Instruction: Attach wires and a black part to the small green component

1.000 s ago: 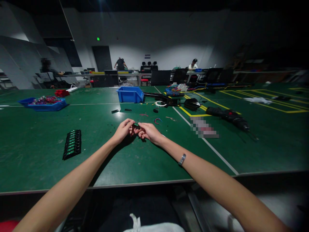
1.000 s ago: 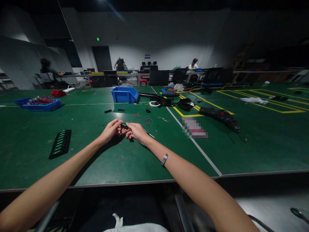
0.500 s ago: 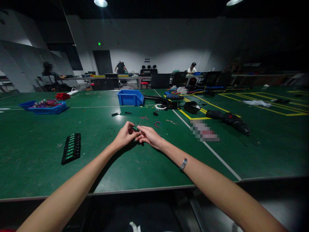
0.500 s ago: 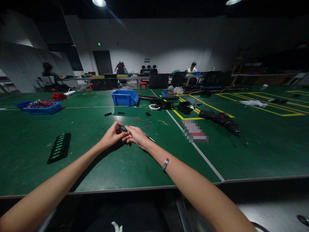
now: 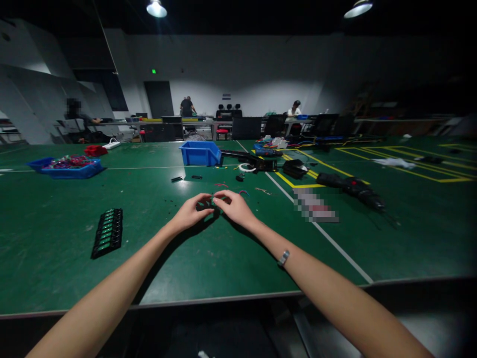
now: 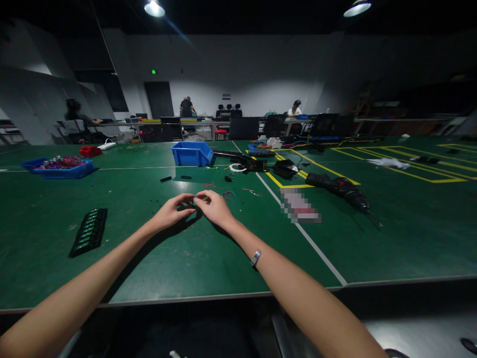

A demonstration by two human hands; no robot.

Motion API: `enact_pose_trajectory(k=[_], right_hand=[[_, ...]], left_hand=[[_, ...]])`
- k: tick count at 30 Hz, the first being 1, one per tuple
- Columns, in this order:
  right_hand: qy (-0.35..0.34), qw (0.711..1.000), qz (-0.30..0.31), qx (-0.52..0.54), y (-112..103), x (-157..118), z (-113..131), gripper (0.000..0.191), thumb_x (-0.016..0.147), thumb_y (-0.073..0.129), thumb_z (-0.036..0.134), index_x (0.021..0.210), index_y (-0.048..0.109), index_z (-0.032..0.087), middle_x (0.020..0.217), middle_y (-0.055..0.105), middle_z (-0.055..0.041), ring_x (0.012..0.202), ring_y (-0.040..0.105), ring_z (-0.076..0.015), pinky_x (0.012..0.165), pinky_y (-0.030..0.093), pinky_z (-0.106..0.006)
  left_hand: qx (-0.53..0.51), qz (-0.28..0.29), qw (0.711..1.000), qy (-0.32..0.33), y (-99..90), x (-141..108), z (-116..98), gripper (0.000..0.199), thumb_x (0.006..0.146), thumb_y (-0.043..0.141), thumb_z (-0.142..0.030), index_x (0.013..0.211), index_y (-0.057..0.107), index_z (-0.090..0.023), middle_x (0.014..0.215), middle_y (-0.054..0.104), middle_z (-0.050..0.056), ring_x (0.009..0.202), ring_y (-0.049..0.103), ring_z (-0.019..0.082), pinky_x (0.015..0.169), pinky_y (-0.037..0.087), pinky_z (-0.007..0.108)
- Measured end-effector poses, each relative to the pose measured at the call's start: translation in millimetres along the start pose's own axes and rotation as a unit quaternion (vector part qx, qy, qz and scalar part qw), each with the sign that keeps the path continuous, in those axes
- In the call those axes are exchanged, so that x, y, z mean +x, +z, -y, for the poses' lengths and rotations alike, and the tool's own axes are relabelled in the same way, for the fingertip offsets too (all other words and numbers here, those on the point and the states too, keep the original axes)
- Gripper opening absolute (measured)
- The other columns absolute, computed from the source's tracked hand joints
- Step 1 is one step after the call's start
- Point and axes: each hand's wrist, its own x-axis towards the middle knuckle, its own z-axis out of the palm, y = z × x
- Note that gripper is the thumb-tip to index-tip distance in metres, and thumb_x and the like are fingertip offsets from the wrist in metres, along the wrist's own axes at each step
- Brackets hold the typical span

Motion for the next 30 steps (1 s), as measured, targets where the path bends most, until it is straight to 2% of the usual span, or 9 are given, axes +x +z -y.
enact_pose_trajectory(k=[3, 7, 11, 14, 18, 24, 30], right_hand=[[-0.051, 0.997, 0.03, -0.05, -3.9, -1.1, 1.0, 0.019, 0.085, 0.068, 0.029, 0.1, 0.074, 0.018, 0.101, 0.068, -0.0069, 0.084, 0.063, -0.0156, 0.078, 0.049, -0.029], [-0.057, 0.993, 0.082, -0.068, -4.8, -2.0, -7.4, 0.02, 0.084, 0.07, 0.029, 0.101, 0.074, 0.018, 0.101, 0.065, -0.0069, 0.078, 0.061, -0.0138, 0.073, 0.049, -0.028], [-0.049, 0.989, 0.108, -0.083, -6.3, -1.8, -13.2, 0.02, 0.084, 0.07, 0.03, 0.1, 0.074, 0.018, 0.1, 0.066, -0.0069, 0.08, 0.062, -0.0152, 0.074, 0.049, -0.028], [-0.057, 0.987, 0.117, -0.093, -7.6, -1.3, -13.0, 0.016, 0.084, 0.07, 0.03, 0.094, 0.075, 0.018, 0.096, 0.066, -0.0071, 0.085, 0.062, -0.0173, 0.077, 0.048, -0.029], [-0.06, 0.984, 0.137, -0.1, -8.3, -1.5, -11.9, 0.016, 0.085, 0.069, 0.028, 0.096, 0.075, 0.018, 0.097, 0.067, -0.0072, 0.087, 0.062, -0.0177, 0.079, 0.047, -0.03], [-0.071, 0.979, 0.147, -0.122, -7.7, -2.6, -12.6, 0.015, 0.086, 0.068, 0.027, 0.095, 0.075, 0.018, 0.095, 0.067, -0.0073, 0.087, 0.061, -0.018, 0.079, 0.046, -0.029], [-0.091, 0.974, 0.147, -0.144, -8.7, -3.5, -10.1, 0.014, 0.087, 0.067, 0.027, 0.095, 0.076, 0.019, 0.096, 0.066, -0.0072, 0.088, 0.061, -0.0182, 0.081, 0.045, -0.03]], left_hand=[[0.002, 0.012, 1.0, 0.015, 0.8, -1.7, 3.6, 0.053, 0.083, 0.069, -0.037, 0.13, 0.056, -0.019, 0.118, 0.067, 0.01, 0.107, 0.064, 0.023, 0.095, 0.05, 0.037], [0.0, 0.046, 0.999, 0.009, 0.5, -3.7, 6.8, 0.059, 0.084, 0.068, -0.039, 0.137, 0.05, -0.019, 0.125, 0.066, 0.013, 0.115, 0.063, 0.025, 0.103, 0.046, 0.042], [0.035, 0.063, 0.997, 0.015, -1.2, -4.6, 8.6, 0.058, 0.084, 0.068, -0.04, 0.136, 0.053, -0.019, 0.123, 0.067, 0.013, 0.114, 0.064, 0.026, 0.102, 0.047, 0.042], [0.065, 0.059, 0.996, 0.03, -2.6, -4.3, 10.1, 0.055, 0.083, 0.069, -0.04, 0.132, 0.058, -0.019, 0.124, 0.067, 0.013, 0.113, 0.064, 0.026, 0.1, 0.048, 0.041], [0.093, 0.062, 0.993, 0.043, -4.0, -3.2, 9.6, 0.051, 0.083, 0.068, -0.039, 0.13, 0.061, -0.02, 0.125, 0.067, 0.011, 0.115, 0.063, 0.026, 0.101, 0.047, 0.04], [0.097, 0.079, 0.991, 0.057, -5.0, -1.9, 3.3, 0.048, 0.081, 0.07, -0.031, 0.127, 0.062, -0.023, 0.126, 0.067, 0.008, 0.115, 0.062, 0.025, 0.102, 0.046, 0.037], [0.092, 0.077, 0.992, 0.05, -3.9, -2.4, 2.2, 0.046, 0.082, 0.069, -0.032, 0.126, 0.062, -0.022, 0.126, 0.067, 0.008, 0.115, 0.062, 0.025, 0.102, 0.045, 0.037]])
